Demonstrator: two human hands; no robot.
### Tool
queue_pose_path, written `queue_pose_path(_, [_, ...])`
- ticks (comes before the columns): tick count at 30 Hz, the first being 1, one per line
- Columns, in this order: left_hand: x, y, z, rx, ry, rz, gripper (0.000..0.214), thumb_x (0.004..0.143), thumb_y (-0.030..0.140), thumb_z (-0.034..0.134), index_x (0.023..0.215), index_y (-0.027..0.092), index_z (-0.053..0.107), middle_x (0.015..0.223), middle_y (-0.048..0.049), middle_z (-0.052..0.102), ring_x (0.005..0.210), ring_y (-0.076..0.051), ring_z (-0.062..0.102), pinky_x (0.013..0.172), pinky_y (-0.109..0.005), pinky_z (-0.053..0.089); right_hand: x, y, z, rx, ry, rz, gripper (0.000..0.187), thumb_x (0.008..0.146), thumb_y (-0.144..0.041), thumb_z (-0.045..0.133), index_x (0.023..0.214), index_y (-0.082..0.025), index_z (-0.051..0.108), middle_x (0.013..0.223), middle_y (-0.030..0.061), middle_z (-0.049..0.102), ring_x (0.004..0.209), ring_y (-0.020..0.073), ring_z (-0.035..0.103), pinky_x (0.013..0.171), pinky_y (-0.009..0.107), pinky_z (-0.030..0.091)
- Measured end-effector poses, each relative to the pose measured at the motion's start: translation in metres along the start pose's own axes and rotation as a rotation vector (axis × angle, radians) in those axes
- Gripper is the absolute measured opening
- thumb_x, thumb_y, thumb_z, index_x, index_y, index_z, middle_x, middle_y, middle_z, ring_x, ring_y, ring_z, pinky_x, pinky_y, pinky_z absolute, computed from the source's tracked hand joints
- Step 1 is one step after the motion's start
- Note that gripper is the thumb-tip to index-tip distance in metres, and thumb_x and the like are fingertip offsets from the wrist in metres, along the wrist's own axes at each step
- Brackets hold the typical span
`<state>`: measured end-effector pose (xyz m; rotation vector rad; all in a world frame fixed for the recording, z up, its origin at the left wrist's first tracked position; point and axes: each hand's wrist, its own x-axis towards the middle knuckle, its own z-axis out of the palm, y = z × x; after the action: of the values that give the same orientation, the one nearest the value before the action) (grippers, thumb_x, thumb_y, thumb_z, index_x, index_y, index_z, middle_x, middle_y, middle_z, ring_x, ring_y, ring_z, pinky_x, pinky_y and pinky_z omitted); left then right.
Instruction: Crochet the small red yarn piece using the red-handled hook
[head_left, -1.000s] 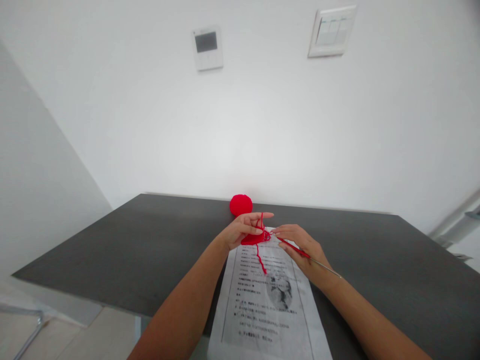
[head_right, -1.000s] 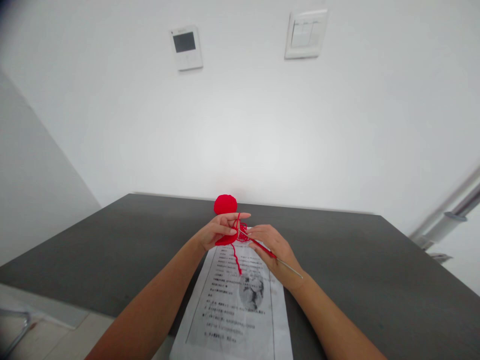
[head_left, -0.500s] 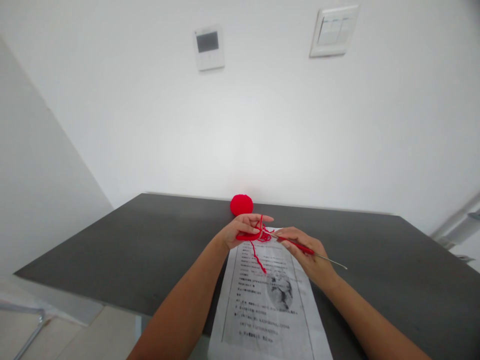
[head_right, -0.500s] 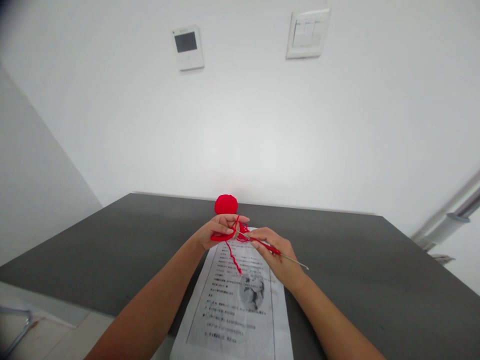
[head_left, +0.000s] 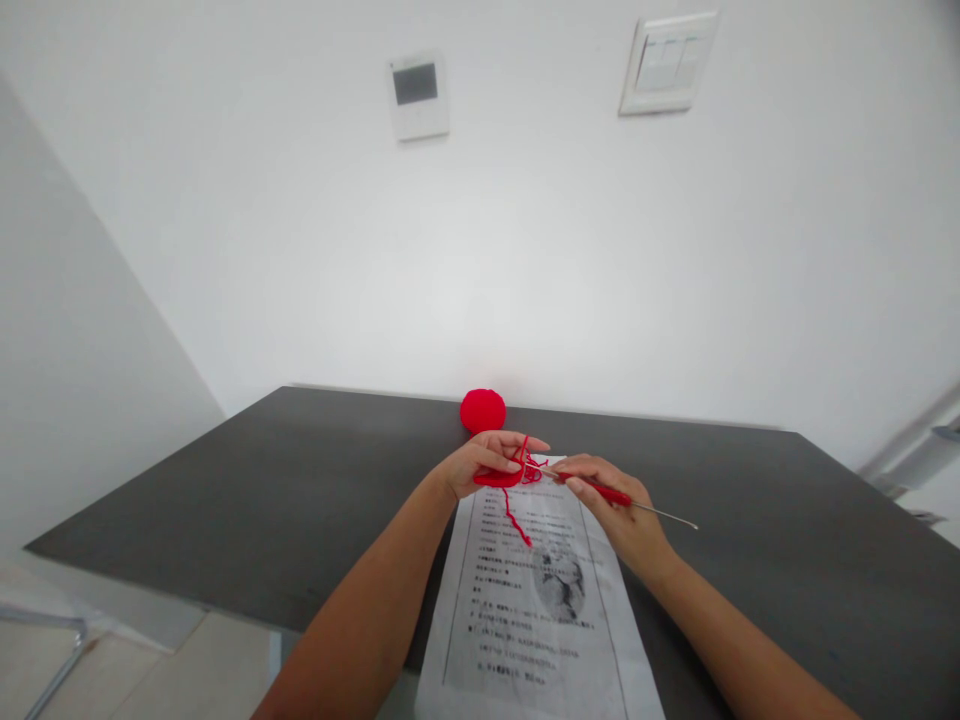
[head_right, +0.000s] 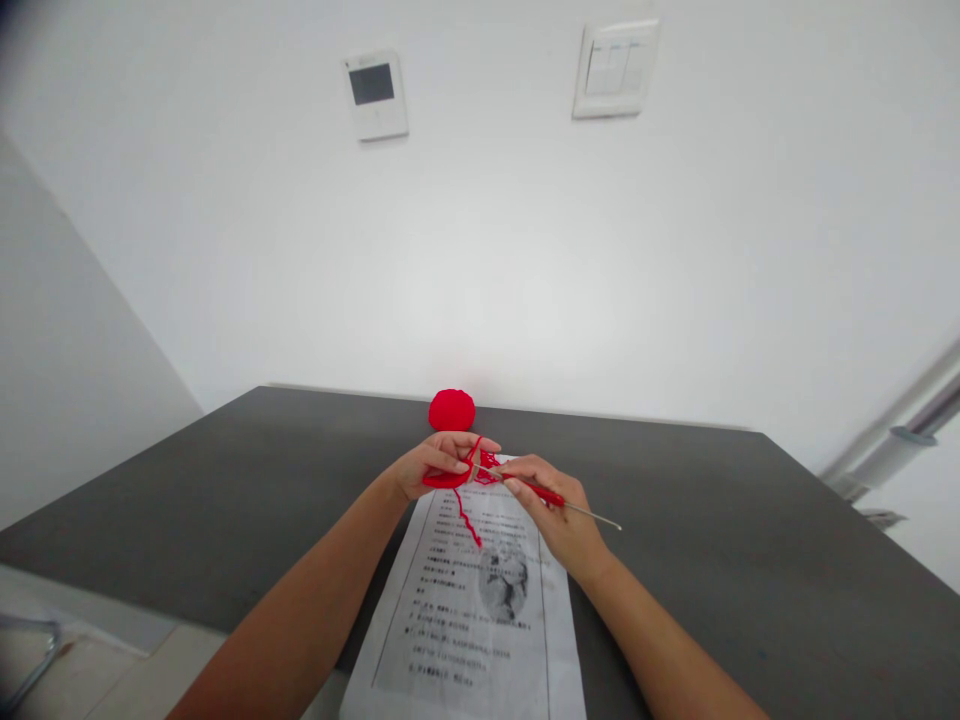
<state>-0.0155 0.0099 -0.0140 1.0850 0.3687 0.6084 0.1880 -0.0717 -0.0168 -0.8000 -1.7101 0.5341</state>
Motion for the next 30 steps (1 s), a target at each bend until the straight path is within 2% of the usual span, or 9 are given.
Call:
queue_pose_path(7, [0.000, 0.001, 0.000, 0.000, 0.021, 0.031, 0.048, 0.056, 0.012, 0.072, 0.104, 0.010, 0.070, 0.086, -0.0109, 0.073, 0.074, -0.018, 0.066, 0.075, -0.028, 0.046, 0.001, 0.001, -0.004, 0.015, -0.042, 0.013, 0.017, 0.090, -0.033, 0.057, 0.091, -0.024, 0.071, 0.089, 0.0053, 0.073, 0.084, 0.0193, 0.068, 0.076, 0.030, 0.053])
queue_pose_path(11, [0.000, 0.002, 0.000, 0.030, 0.037, 0.029, 0.045, 0.053, 0.013, 0.075, 0.097, 0.010, 0.072, 0.084, -0.0103, 0.073, 0.074, -0.017, 0.065, 0.075, -0.027, 0.045, 0.002, 0.001, -0.007, 0.034, -0.061, 0.072, 0.021, 0.089, -0.037, 0.057, 0.088, -0.022, 0.072, 0.086, 0.0059, 0.073, 0.083, 0.0201, 0.067, 0.075, 0.031, 0.052])
queue_pose_path(17, [0.002, -0.001, 0.004, 0.203, 0.119, 0.025, 0.045, 0.055, 0.016, 0.079, 0.099, 0.014, 0.072, 0.079, -0.0060, 0.070, 0.071, -0.014, 0.061, 0.069, -0.024, 0.042, 0.003, 0.002, -0.002, 0.064, 0.013, 0.183, 0.022, 0.087, -0.039, 0.059, 0.084, -0.021, 0.072, 0.081, 0.0046, 0.073, 0.077, 0.0189, 0.067, 0.070, 0.029, 0.052])
queue_pose_path(21, [0.005, -0.005, 0.005, 0.288, 0.153, 0.048, 0.053, 0.056, 0.018, 0.080, 0.108, 0.016, 0.070, 0.076, -0.0022, 0.065, 0.069, -0.011, 0.057, 0.068, -0.024, 0.040, 0.002, 0.010, 0.001, -0.024, 0.047, 0.196, 0.018, 0.085, -0.036, 0.061, 0.083, -0.021, 0.070, 0.079, 0.0049, 0.072, 0.073, 0.0187, 0.066, 0.066, 0.029, 0.052])
queue_pose_path(23, [0.007, -0.006, 0.006, 0.319, 0.179, 0.077, 0.058, 0.057, 0.018, 0.080, 0.114, 0.018, 0.067, 0.073, 0.0004, 0.061, 0.068, -0.010, 0.055, 0.067, -0.023, 0.039, 0.002, 0.014, 0.001, -0.061, 0.022, 0.167, 0.014, 0.084, -0.033, 0.062, 0.083, -0.021, 0.069, 0.080, 0.0046, 0.071, 0.073, 0.0184, 0.066, 0.067, 0.029, 0.052])
queue_pose_path(26, [0.008, -0.007, 0.009, 0.363, 0.210, 0.086, 0.063, 0.057, 0.018, 0.080, 0.118, 0.018, 0.065, 0.071, 0.0020, 0.058, 0.067, -0.009, 0.053, 0.067, -0.023, 0.039, 0.002, 0.015, 0.001, -0.088, -0.042, 0.062, 0.008, 0.084, -0.029, 0.064, 0.085, -0.022, 0.066, 0.087, 0.0046, 0.071, 0.081, 0.0184, 0.066, 0.076, 0.030, 0.053])
queue_pose_path(30, [0.008, -0.006, 0.014, 0.363, 0.206, 0.068, 0.065, 0.055, 0.014, 0.080, 0.118, 0.018, 0.064, 0.074, 0.0010, 0.059, 0.072, -0.011, 0.056, 0.073, -0.026, 0.042, 0.003, 0.014, 0.001, -0.107, -0.067, 0.000, 0.009, 0.089, -0.027, 0.056, 0.091, -0.024, 0.064, 0.099, 0.0059, 0.070, 0.093, 0.0187, 0.066, 0.085, 0.032, 0.052])
